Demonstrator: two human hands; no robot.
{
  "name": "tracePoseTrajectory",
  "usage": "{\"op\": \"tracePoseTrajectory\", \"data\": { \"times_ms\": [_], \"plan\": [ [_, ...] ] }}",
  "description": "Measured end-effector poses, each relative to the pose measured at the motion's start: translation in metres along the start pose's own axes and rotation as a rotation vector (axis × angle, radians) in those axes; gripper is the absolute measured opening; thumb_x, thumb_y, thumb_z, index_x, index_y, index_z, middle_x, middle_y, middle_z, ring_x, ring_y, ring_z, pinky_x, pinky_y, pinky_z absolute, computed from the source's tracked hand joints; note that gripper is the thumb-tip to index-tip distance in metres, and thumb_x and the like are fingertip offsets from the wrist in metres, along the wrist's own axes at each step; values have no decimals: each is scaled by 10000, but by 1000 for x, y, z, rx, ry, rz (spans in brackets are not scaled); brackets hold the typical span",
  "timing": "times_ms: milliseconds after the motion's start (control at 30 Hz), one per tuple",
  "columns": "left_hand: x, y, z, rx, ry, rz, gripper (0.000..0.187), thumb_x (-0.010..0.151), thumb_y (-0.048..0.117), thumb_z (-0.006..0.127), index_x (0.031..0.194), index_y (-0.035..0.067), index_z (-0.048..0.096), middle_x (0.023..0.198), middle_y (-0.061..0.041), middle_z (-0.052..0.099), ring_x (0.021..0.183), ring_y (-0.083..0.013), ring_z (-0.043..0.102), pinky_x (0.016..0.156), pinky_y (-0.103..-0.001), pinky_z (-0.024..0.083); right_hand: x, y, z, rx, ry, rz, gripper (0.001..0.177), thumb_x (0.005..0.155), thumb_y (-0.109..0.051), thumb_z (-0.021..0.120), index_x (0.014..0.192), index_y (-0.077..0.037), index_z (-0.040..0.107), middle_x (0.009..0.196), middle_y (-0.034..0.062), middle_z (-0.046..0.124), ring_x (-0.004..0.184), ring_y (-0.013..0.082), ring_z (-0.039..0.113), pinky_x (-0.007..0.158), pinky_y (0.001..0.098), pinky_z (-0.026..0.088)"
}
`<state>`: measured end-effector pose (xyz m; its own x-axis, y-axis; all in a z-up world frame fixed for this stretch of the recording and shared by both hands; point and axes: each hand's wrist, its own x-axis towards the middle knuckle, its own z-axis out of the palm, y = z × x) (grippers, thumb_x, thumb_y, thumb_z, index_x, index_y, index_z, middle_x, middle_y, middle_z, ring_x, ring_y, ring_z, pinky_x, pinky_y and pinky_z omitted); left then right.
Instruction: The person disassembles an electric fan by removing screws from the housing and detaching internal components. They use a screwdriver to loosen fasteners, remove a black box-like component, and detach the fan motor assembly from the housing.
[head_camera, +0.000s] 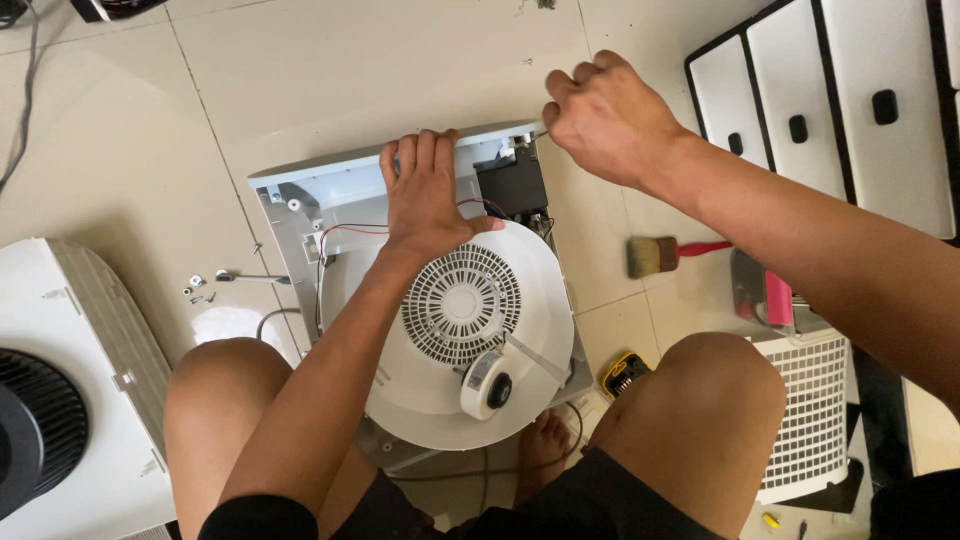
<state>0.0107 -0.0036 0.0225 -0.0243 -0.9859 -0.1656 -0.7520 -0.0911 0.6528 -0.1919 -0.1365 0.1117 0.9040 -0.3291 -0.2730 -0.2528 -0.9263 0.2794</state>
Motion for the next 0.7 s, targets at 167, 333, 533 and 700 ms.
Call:
{"op": "tracePoseTrajectory", "data": {
  "times_ms": [167, 333, 533, 700],
  "plan": [
    [-3, -2, -2, -5, 15, 26, 1217, 480, 527, 991, 1421, 10, 419, 1349, -101, 458, 1376, -311, 316, 1196, -530, 92, 9, -3, 5, 211, -435, 356, 163, 871, -137, 670, 984, -24, 698, 808, 150, 694, 791, 312, 710, 683, 415, 557],
    [-4, -2, 0, -10, 8, 16, 1216, 483, 522, 992, 1427, 13, 419, 1341, -99, 461, 1364, -306, 326, 1201, -530, 92, -2, -6, 6, 75, -105, 175, 190, 775, -66, 657, 945, -94, 738, 892, 109, 730, 776, 273, 718, 715, 397, 556],
    [-5, -4, 4, -1, 50, 40, 1208, 478, 526, 993, 1413, 3, 433, 1338, -110, 463, 1360, -317, 330, 1190, -530, 105, 4, -6, 10, 100, -519, 330, 95, 821, -86, 662, 825, -96, 757, 830, 111, 686, 831, 288, 723, 719, 404, 554],
    [-4, -2, 2, 3, 32, 26, 1210, 471, 526, 992, 1413, 5, 438, 1333, -104, 467, 1353, -310, 338, 1193, -529, 113, 0, -9, 11, 180, -231, 236, 266, 661, -64, 691, 927, -62, 704, 996, 133, 638, 791, 284, 709, 662, 375, 542]
  ]
}}
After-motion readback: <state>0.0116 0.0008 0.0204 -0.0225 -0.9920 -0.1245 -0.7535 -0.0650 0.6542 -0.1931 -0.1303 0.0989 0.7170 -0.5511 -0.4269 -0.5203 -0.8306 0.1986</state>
